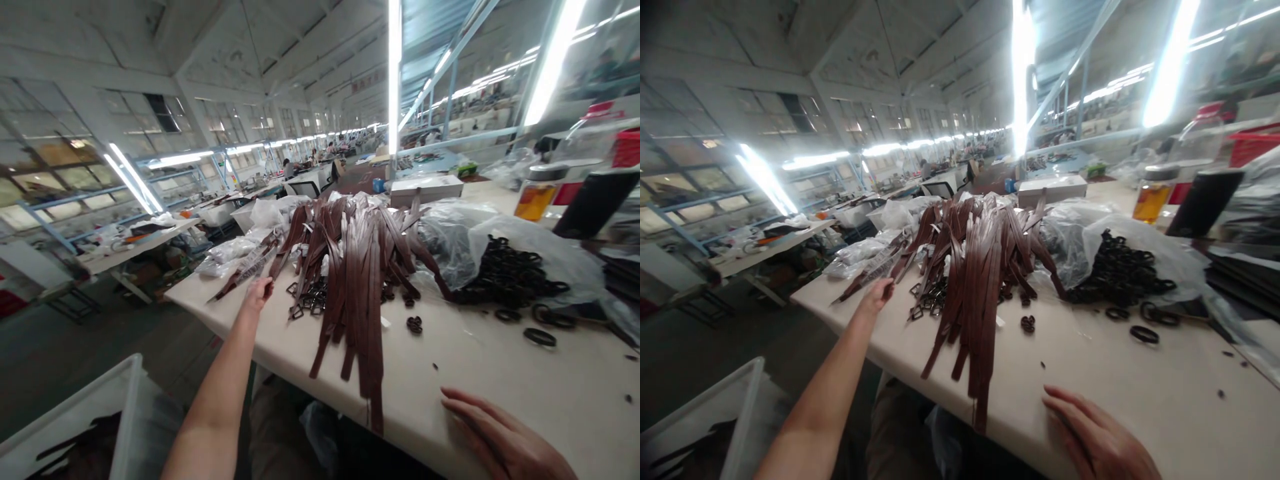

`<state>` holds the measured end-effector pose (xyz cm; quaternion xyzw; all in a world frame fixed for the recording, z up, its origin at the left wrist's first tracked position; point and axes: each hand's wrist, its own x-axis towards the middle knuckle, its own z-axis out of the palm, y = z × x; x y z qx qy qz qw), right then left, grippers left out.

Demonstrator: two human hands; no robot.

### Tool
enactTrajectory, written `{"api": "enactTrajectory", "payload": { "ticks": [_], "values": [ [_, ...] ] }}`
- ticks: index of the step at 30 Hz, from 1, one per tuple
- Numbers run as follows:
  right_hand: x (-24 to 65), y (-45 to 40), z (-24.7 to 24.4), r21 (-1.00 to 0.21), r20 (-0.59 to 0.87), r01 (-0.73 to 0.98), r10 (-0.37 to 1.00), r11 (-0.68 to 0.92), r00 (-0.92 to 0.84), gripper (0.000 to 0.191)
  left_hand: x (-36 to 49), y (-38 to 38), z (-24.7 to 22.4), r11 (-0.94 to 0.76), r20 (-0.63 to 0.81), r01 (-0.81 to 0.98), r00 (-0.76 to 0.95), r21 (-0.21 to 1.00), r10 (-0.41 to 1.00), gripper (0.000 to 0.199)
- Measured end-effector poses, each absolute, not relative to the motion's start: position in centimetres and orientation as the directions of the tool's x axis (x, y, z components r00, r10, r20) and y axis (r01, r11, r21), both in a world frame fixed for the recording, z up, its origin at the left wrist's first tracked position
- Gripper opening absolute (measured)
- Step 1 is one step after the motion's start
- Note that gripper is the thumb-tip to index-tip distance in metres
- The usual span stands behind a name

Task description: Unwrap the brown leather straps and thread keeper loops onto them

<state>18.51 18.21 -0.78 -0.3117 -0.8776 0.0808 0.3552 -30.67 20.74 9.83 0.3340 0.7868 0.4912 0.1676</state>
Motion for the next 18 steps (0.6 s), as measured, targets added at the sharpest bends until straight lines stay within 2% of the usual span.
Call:
{"api": "enactTrajectory", "payload": {
  "ticks": [2,5,8,10,13,16,18],
  "values": [
    [18.1,18.0,-0.1,-0.446,0.540,0.469,0.647,0.762,-0.539,0.026,-28.6,19.4,10.5,0.204,0.019,0.218,-0.726,0.955,0.688,0.021],
    [16.5,17.4,1.6,-0.659,0.389,0.405,0.749,0.633,-0.537,0.029,-23.1,15.8,9.8,0.069,-0.009,0.059,-0.695,0.996,0.719,0.015],
    [13.3,16.6,3.8,-0.895,0.146,0.268,0.800,0.358,-0.582,0.038,-15.4,11.0,7.2,-0.034,-0.046,-0.127,-0.575,0.991,0.817,0.025],
    [10.6,16.1,5.1,-0.976,0.039,0.126,0.708,0.179,-0.705,0.043,-10.5,7.8,5.0,0.004,-0.083,-0.183,-0.429,0.983,0.899,0.029],
    [7.1,15.4,6.3,-0.993,-0.074,0.001,0.609,-0.119,-0.789,0.052,-5.0,4.2,1.5,0.100,-0.128,-0.112,-0.281,0.989,0.951,0.033],
    [5.3,14.6,7.0,-0.917,-0.178,-0.046,0.508,-0.397,-0.843,0.049,-2.0,2.4,-1.3,0.084,-0.073,0.062,-0.163,0.995,0.984,0.029],
    [5.0,14.2,7.5,-0.849,-0.211,-0.070,0.457,-0.524,-0.864,0.047,-0.8,1.9,-2.4,0.059,-0.050,0.168,-0.062,0.984,0.997,0.025]
  ]
}}
